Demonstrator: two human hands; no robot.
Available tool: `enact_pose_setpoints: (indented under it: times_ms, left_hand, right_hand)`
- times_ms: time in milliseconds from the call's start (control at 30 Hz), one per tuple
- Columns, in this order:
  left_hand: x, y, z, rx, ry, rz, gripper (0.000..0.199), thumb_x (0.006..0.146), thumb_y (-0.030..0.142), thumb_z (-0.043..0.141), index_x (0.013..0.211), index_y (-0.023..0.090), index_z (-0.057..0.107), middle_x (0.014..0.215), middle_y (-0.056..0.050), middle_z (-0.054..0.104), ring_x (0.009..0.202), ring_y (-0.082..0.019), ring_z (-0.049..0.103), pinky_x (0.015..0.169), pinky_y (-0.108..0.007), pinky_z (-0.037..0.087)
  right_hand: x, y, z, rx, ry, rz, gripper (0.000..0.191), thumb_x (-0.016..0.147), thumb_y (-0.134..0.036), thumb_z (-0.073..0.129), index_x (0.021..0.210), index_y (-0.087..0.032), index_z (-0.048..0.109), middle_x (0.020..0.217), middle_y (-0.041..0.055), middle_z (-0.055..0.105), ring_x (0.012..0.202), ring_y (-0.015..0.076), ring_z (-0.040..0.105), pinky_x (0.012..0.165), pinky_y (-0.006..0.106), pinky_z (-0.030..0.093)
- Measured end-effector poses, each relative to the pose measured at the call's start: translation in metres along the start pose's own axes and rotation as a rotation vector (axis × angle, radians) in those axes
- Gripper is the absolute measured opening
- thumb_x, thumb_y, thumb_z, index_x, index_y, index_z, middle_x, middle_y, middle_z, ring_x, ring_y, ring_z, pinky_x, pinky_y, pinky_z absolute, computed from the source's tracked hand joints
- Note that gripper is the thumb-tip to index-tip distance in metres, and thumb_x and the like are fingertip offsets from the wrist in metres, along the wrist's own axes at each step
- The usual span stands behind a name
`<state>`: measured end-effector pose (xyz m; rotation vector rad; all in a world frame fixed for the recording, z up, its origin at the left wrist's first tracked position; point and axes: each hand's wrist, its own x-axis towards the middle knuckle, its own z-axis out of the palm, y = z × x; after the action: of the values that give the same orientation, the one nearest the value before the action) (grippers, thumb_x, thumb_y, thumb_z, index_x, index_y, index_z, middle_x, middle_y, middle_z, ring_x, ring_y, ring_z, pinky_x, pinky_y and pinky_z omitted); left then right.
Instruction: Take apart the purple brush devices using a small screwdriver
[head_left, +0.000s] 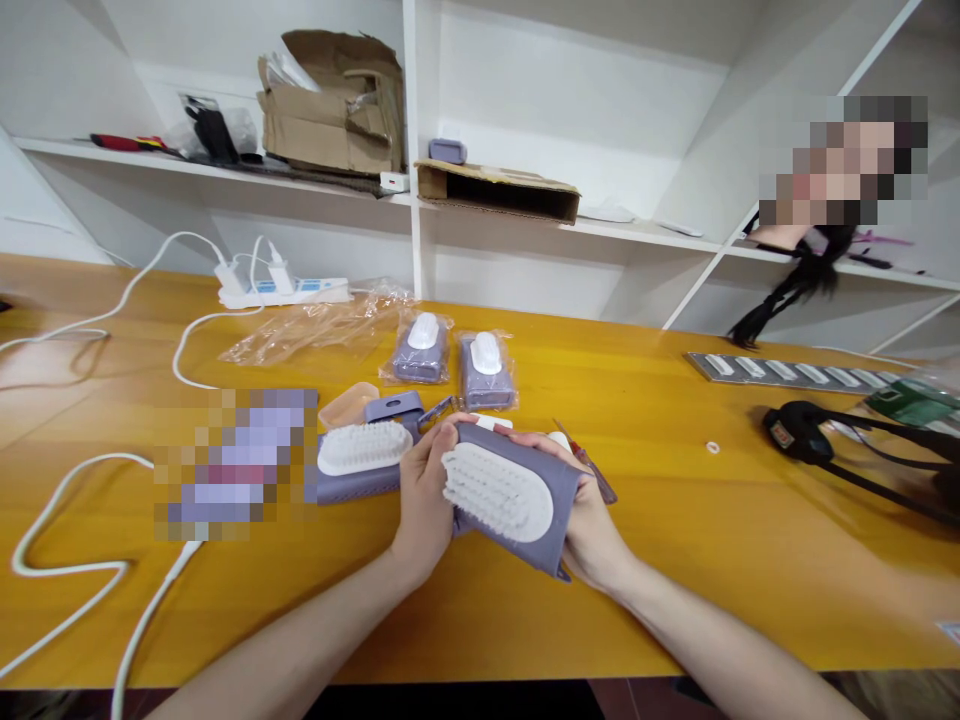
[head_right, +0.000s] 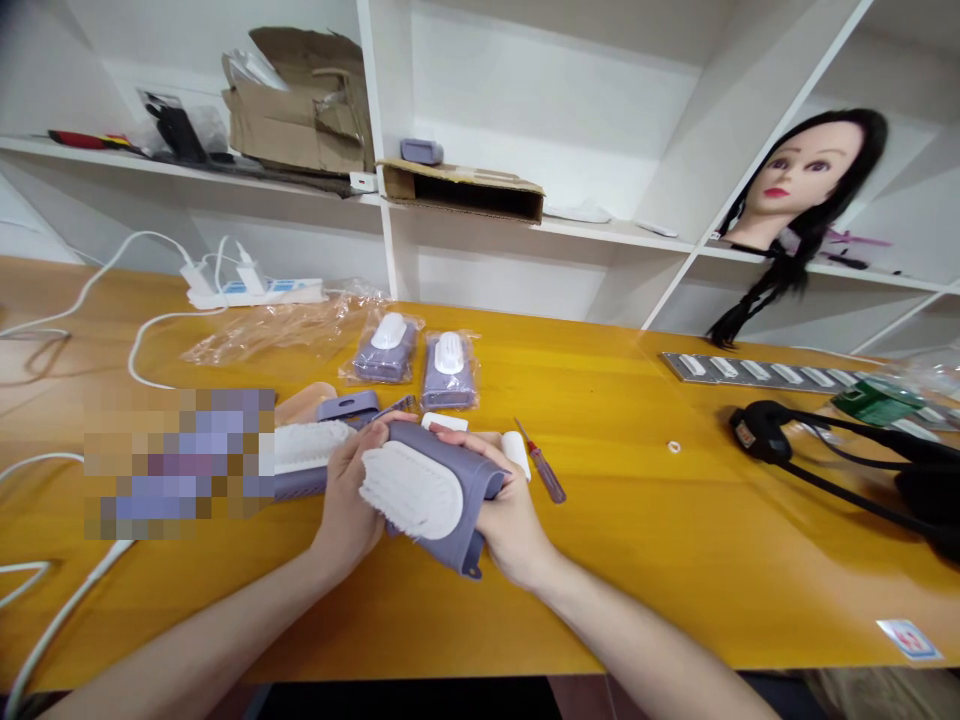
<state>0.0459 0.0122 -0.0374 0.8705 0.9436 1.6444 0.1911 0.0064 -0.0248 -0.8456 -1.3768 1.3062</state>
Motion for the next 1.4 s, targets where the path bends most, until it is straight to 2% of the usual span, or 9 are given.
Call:
enact_pose_setpoints:
  times_ms: [133, 267, 400, 467, 667, 800, 967, 1167, 1400]
  left_hand:
    - [0.001, 0.002, 0.0, 0.034, -0.033, -0.01, 0.03, 0.085, 0.041, 0.046, 0.092, 0.02, 0.066, 0.07, 0.001, 0.058, 0.065, -0.014, 0.047, 0.06, -0.023, 0.035]
    - [0.001, 0.014, 0.005, 0.037, -0.072, -0.028, 0.029, 0.086, 0.037, 0.045, 0.099, 0.022, 0.065, 0.089, -0.001, 0.063, 0.079, -0.016, 0.053, 0.069, -0.023, 0.037]
    - [0.005, 0.027, 0.006, -0.054, -0.176, -0.185, 0.032, 0.081, 0.034, 0.047, 0.105, 0.022, 0.064, 0.092, -0.003, 0.066, 0.081, -0.019, 0.055, 0.067, -0.025, 0.039]
    - [0.009, 0.03, 0.003, 0.005, -0.214, -0.208, 0.027, 0.077, 0.031, 0.053, 0.098, 0.021, 0.067, 0.088, -0.002, 0.067, 0.08, -0.018, 0.055, 0.067, -0.025, 0.038]
    - [0.011, 0.028, -0.001, 0.215, -0.202, 0.096, 0.015, 0.072, 0.021, 0.051, 0.067, 0.02, 0.065, 0.068, 0.0, 0.062, 0.067, -0.017, 0.052, 0.065, -0.026, 0.037]
    - [0.008, 0.026, 0.0, 0.232, -0.183, 0.168, 0.023, 0.076, 0.02, 0.045, 0.076, 0.02, 0.068, 0.075, -0.001, 0.068, 0.079, -0.019, 0.057, 0.074, -0.027, 0.04]
    - [0.007, 0.021, -0.002, 0.235, -0.186, 0.184, 0.027, 0.078, 0.02, 0.044, 0.079, 0.02, 0.071, 0.081, -0.001, 0.072, 0.086, -0.02, 0.06, 0.08, -0.028, 0.041]
    - [0.002, 0.014, -0.005, 0.16, -0.145, 0.134, 0.028, 0.076, 0.019, 0.042, 0.075, 0.02, 0.07, 0.078, -0.001, 0.071, 0.083, -0.02, 0.061, 0.079, -0.028, 0.042]
    - [-0.003, 0.012, -0.008, 0.115, -0.209, 0.142, 0.03, 0.079, 0.018, 0.04, 0.076, 0.02, 0.069, 0.081, -0.002, 0.069, 0.086, -0.021, 0.06, 0.082, -0.03, 0.042]
  right_hand:
    - [0.005, -0.003, -0.003, 0.067, -0.045, 0.037, 0.039, 0.066, -0.028, 0.076, 0.103, -0.029, 0.066, 0.125, 0.005, 0.058, 0.119, 0.025, 0.051, 0.101, 0.044, 0.038]
    - [0.016, -0.008, -0.014, 0.156, -0.144, 0.021, 0.036, 0.066, -0.03, 0.076, 0.101, -0.028, 0.067, 0.126, 0.0051, 0.059, 0.12, 0.0254, 0.05, 0.102, 0.046, 0.036]
    - [0.023, -0.01, -0.025, 0.152, -0.173, -0.016, 0.029, 0.068, -0.029, 0.074, 0.097, -0.029, 0.068, 0.125, 0.0036, 0.06, 0.12, 0.0237, 0.05, 0.102, 0.044, 0.036]
    - [0.024, -0.01, -0.028, 0.151, -0.193, -0.013, 0.023, 0.072, -0.032, 0.071, 0.094, -0.029, 0.069, 0.123, 0.0032, 0.062, 0.119, 0.0227, 0.052, 0.101, 0.043, 0.037]
    - [0.023, -0.009, -0.031, 0.211, -0.282, 0.136, 0.022, 0.076, -0.029, 0.066, 0.098, -0.026, 0.069, 0.125, 0.0048, 0.06, 0.114, 0.022, 0.056, 0.097, 0.041, 0.042]
    - [0.023, -0.007, -0.033, 0.311, -0.312, 0.195, 0.042, 0.063, -0.018, 0.076, 0.103, -0.025, 0.067, 0.124, 0.0069, 0.06, 0.11, 0.0227, 0.058, 0.093, 0.04, 0.045]
    - [0.018, -0.007, -0.026, 0.375, -0.236, 0.229, 0.038, 0.062, -0.021, 0.077, 0.098, -0.025, 0.067, 0.118, 0.0063, 0.064, 0.1, 0.0207, 0.063, 0.089, 0.038, 0.048]
    - [0.008, -0.01, -0.009, 0.428, -0.159, 0.213, 0.025, 0.067, -0.029, 0.074, 0.092, -0.026, 0.068, 0.117, 0.0044, 0.065, 0.113, 0.0237, 0.056, 0.099, 0.041, 0.04]
    - [0.001, -0.008, -0.005, 0.451, -0.157, 0.257, 0.023, 0.07, -0.027, 0.071, 0.092, -0.025, 0.065, 0.116, 0.004, 0.065, 0.11, 0.0252, 0.058, 0.096, 0.044, 0.044]
